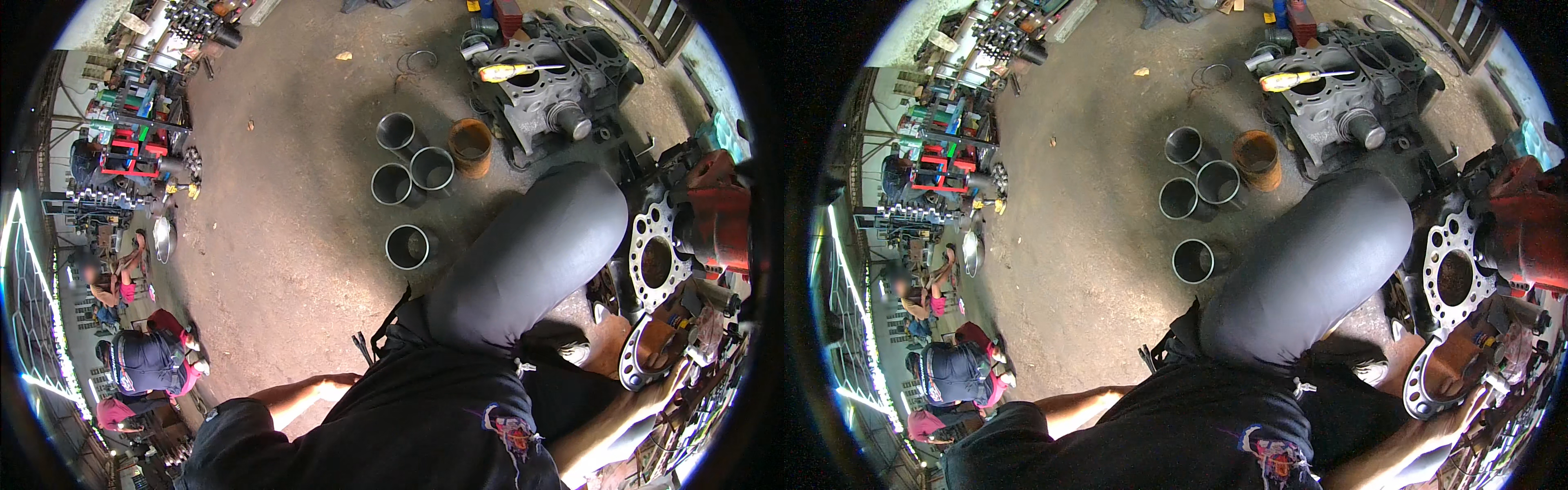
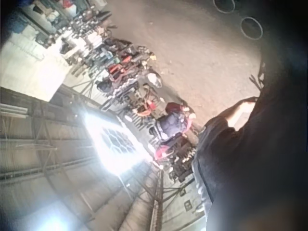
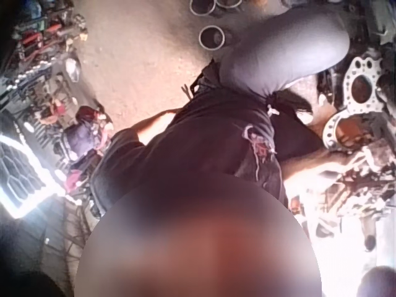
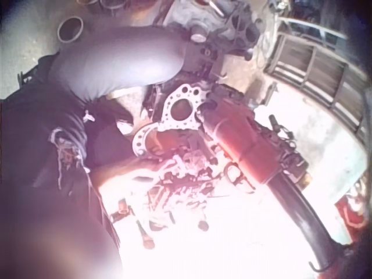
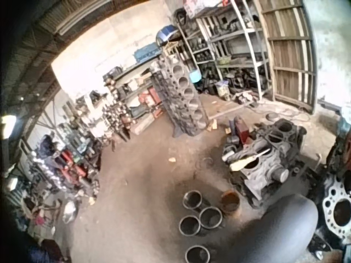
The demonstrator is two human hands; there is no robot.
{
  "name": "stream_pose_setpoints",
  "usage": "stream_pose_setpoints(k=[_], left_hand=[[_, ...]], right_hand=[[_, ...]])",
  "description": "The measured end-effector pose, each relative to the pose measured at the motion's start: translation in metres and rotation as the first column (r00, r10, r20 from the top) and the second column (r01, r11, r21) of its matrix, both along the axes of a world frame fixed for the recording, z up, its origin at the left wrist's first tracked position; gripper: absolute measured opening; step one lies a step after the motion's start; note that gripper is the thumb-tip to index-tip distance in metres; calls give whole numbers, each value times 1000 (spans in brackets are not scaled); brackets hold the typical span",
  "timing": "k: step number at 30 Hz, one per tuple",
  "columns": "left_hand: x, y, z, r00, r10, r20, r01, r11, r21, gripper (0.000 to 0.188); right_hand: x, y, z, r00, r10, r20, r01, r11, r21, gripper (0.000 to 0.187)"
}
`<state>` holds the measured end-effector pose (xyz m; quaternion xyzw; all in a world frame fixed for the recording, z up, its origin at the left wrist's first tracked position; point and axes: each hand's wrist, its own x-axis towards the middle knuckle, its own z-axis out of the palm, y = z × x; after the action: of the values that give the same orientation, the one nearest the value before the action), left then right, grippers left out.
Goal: The person uses a bench grinder to deburr the edges of several metal cylinder liners, rotating each liner against the grinding wheel. After finishing the liners, the person uses a caliper to measure the diameter of a cylinder bore in the engine block.
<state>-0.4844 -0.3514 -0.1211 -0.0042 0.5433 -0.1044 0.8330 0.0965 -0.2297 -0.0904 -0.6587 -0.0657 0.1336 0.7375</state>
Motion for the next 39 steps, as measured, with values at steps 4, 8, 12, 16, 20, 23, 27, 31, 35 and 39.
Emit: stream_pose_setpoints(k=[4,8,12,16,20,23,27,31,35,39], left_hand=[[-1,1,-11,995,-86,58,84,996,29,44],[-11,-6,-35,972,-218,89,212,975,67,46],[-45,-4,-73,838,-541,71,529,837,141,48],[-115,62,-87,389,-847,-361,920,377,108,51],[-113,207,-72,106,-83,-991,974,211,86,68],[-57,307,-63,440,236,-866,875,104,473,109],[4,365,-93,340,87,-936,933,95,347,123],[4,389,-148,310,139,-940,951,-56,306,82],[-22,387,-141,466,291,-836,863,60,502,78],[-38,385,-45,432,403,-807,888,-32,459,80]], right_hand=[[-3,7,-5,1000,-22,22,22,1000,-19,55],[3,2,-11,1000,-14,16,15,1000,-16,56],[10,-7,-16,997,27,-66,-23,998,57,56],[6,-6,-16,998,45,-53,-40,994,102,51],[-3,-4,-9,998,-22,-50,27,995,98,47],[-7,-5,-7,996,-20,-88,33,988,149,49],[-12,-10,1,994,-65,-84,73,992,100,50],[-30,-9,14,969,-132,211,164,976,-142,53],[-44,-3,30,995,-81,49,77,993,88,57],[-48,1,45,995,96,-31,-82,950,300,62]])
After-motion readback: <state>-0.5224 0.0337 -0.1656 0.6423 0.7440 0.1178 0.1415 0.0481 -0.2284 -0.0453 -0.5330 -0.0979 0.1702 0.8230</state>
